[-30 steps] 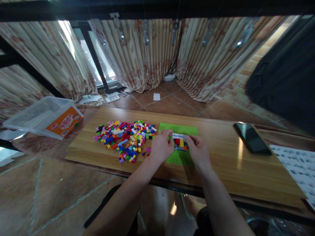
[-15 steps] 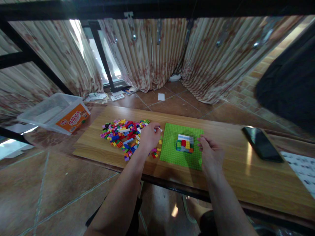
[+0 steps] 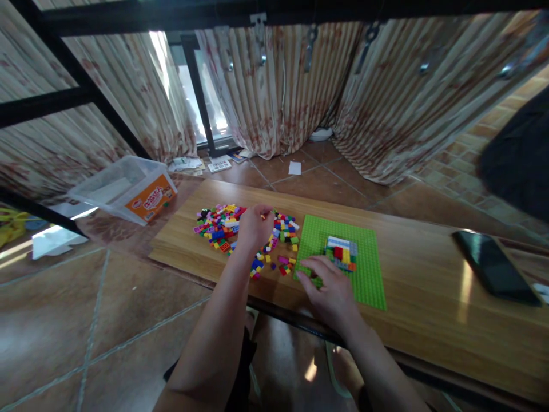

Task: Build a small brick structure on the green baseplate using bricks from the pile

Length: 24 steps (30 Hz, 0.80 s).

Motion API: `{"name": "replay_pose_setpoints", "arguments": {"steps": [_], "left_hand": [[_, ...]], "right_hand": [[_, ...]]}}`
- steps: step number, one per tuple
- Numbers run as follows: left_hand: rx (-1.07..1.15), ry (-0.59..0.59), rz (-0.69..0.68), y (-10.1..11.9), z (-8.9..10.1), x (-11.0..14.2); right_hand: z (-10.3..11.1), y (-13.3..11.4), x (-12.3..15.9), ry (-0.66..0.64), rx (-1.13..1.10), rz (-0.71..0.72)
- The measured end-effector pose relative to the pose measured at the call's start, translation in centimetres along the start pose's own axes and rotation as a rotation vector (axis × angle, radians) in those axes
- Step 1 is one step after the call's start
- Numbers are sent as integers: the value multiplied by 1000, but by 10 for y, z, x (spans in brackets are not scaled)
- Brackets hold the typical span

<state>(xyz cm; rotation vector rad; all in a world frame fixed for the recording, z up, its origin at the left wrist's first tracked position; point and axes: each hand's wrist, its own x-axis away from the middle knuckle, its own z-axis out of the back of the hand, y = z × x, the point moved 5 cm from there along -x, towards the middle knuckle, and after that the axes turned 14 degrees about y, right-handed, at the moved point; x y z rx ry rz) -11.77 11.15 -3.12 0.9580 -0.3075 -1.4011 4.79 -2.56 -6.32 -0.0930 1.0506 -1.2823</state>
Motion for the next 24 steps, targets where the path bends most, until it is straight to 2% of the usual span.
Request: {"name": "replay_pose_setpoints", "arguments": {"steps": [4,7,15,21,24], "left_hand": [[23,11,6,-5,3,-2],[27,21,-3,-5,5,-1],[21,-1,4,-5,8,-1],[27,-7,-20,-7,12,-2],[3,-100,-80,-7,10,0]], "right_hand": [[-15,-6,9,-99,32,14],[-21,-7,11,-125,37,6],[-32,-7,5,-125,64,-37],[-35,-1,0,-83,47,-162],[-32,1,-2,-40,15,-188]]}}
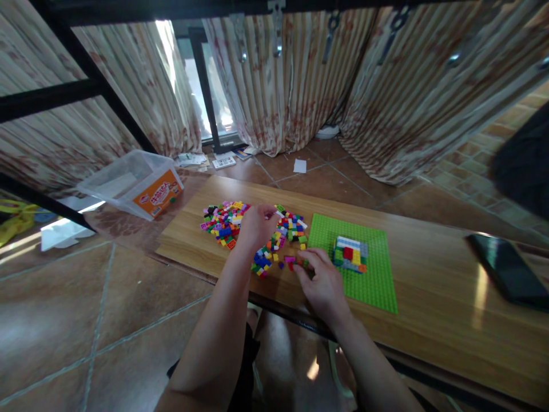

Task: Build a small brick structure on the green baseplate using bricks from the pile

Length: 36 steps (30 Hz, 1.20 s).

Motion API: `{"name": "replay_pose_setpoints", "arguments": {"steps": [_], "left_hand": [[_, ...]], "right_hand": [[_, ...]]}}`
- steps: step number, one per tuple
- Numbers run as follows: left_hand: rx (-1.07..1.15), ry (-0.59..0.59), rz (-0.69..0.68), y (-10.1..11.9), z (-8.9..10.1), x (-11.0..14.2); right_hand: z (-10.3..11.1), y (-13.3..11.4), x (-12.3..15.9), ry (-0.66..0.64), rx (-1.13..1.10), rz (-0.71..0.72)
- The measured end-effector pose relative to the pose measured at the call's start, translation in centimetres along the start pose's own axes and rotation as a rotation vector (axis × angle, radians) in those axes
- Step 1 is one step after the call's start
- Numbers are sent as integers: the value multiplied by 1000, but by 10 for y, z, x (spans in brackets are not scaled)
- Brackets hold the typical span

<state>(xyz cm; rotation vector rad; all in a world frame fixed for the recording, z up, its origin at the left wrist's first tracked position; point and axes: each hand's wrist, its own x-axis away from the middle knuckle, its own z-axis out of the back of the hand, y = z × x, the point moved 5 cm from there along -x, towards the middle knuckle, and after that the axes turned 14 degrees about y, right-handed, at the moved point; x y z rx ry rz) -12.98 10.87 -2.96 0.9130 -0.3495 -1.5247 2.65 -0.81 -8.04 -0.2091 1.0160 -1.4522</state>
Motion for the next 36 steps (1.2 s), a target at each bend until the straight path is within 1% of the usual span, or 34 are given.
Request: {"name": "replay_pose_setpoints", "arguments": {"steps": [3,4,6,9,12,22,27,32,34,36], "left_hand": [[-5,-194,-106,2,-9,6],[-5,-241,-135,3,-11,8],[-17,-277,-164,4,-14,10],[-67,-267,-183,6,-14,11],[-93,-261,-201,7,-15,10],[-70,-293,-226,11,-23,15],[-91,-303,-237,13,-22,15],[-79,-305,-230,15,-23,15],[-63,-302,-233,16,-24,14],[-50,-306,-247,19,-25,15]], "right_hand": [[5,1,-2,51,-47,-12],[7,2,-3,69,-54,-13],[11,4,-5,104,-39,-16],[13,7,-6,124,19,-21],[11,8,-8,105,57,-13],[-1,8,-10,32,195,-7],[-3,7,-10,8,205,-22],[8,4,-13,93,66,-35],[18,4,-14,130,12,-40],[34,8,-17,189,-13,-53]]}}
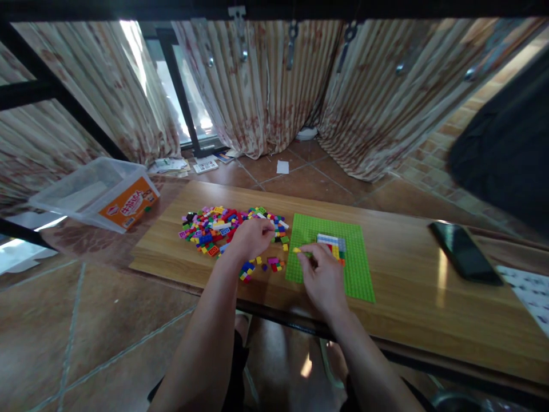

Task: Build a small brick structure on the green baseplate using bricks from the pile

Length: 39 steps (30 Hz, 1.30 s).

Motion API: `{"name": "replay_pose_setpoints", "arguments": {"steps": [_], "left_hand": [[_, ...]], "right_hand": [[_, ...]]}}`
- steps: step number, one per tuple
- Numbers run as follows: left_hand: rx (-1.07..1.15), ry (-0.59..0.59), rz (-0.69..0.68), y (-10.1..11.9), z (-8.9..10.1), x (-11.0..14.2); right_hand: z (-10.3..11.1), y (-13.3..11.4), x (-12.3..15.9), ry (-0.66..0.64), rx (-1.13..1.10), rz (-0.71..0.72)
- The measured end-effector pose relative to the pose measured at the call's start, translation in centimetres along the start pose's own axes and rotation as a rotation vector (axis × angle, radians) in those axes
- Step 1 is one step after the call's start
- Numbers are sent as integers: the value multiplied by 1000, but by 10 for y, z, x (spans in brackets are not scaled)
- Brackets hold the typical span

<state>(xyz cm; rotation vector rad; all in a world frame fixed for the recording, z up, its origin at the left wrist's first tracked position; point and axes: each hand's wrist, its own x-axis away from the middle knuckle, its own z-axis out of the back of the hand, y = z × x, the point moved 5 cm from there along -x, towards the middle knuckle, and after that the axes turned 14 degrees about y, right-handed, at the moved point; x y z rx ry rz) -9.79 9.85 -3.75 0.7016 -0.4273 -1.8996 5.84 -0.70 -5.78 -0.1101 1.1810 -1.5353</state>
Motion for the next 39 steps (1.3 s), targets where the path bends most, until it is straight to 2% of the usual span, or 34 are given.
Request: {"name": "replay_pose_setpoints", "arguments": {"steps": [5,8,10,15,23,32,39], "left_hand": [[-2,-24,-22,7,-2,0],[0,-29,-28,11,-5,0],[-1,-29,-34,12,-7,-1],[-11,-40,-66,16,-16,-3],[-42,-48,-103,9,-27,-4],[-51,-63,-72,13,-19,-2],[-56,-48,-34,13,-13,-2]], "right_hand": [[50,32,-19,165,70,-120],[71,55,-25,170,189,-164],[77,65,-26,142,222,-155],[74,74,-25,58,248,-122],[62,77,-26,27,210,-158],[59,78,-28,80,147,-293],[67,84,-30,103,94,-371]]}}
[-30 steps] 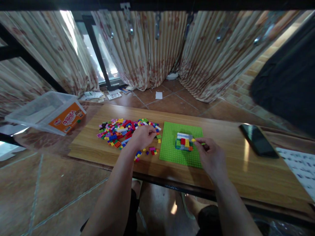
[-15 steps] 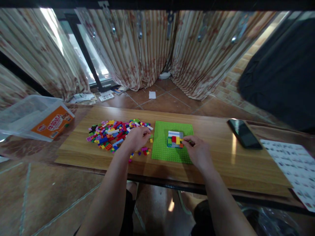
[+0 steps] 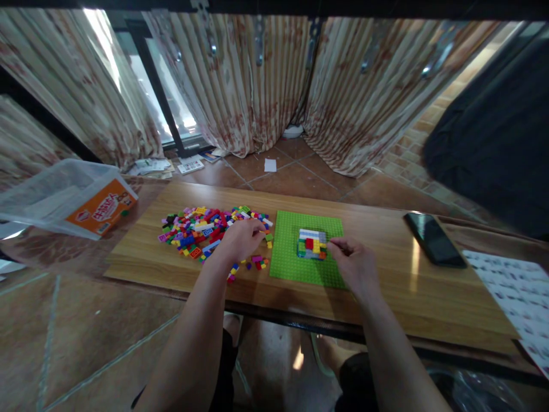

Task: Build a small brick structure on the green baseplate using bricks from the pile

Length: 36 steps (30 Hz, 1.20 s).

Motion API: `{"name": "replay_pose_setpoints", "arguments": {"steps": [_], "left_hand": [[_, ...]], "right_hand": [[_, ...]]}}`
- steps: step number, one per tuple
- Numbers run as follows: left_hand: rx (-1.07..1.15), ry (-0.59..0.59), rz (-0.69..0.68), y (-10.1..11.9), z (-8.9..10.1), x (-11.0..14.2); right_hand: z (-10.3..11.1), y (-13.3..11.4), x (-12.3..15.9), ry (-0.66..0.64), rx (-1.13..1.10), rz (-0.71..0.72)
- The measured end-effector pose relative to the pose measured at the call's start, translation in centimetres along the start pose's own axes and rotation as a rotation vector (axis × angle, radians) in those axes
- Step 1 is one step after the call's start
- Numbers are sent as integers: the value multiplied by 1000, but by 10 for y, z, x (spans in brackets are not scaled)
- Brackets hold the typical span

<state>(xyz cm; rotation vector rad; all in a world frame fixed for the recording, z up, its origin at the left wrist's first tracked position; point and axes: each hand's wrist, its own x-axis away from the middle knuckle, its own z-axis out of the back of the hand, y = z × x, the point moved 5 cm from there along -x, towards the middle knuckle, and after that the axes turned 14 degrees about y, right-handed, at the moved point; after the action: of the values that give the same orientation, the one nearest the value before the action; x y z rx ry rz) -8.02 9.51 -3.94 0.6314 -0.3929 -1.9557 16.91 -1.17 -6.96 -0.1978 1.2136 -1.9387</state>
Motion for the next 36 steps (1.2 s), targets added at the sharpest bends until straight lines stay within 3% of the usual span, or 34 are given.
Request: {"name": "replay_pose_setpoints", "arguments": {"steps": [22,31,36], "left_hand": [[-4,8,-26,-8,-1,2],[-20,68,41,-20,7,1],[-82,44,107,-21,9,1]], "right_hand": [[-19,14,-5,33,-8,-85],[-19,19,-5,-21,-10,-111],[-17,21,-5,11,-3,-119]]}}
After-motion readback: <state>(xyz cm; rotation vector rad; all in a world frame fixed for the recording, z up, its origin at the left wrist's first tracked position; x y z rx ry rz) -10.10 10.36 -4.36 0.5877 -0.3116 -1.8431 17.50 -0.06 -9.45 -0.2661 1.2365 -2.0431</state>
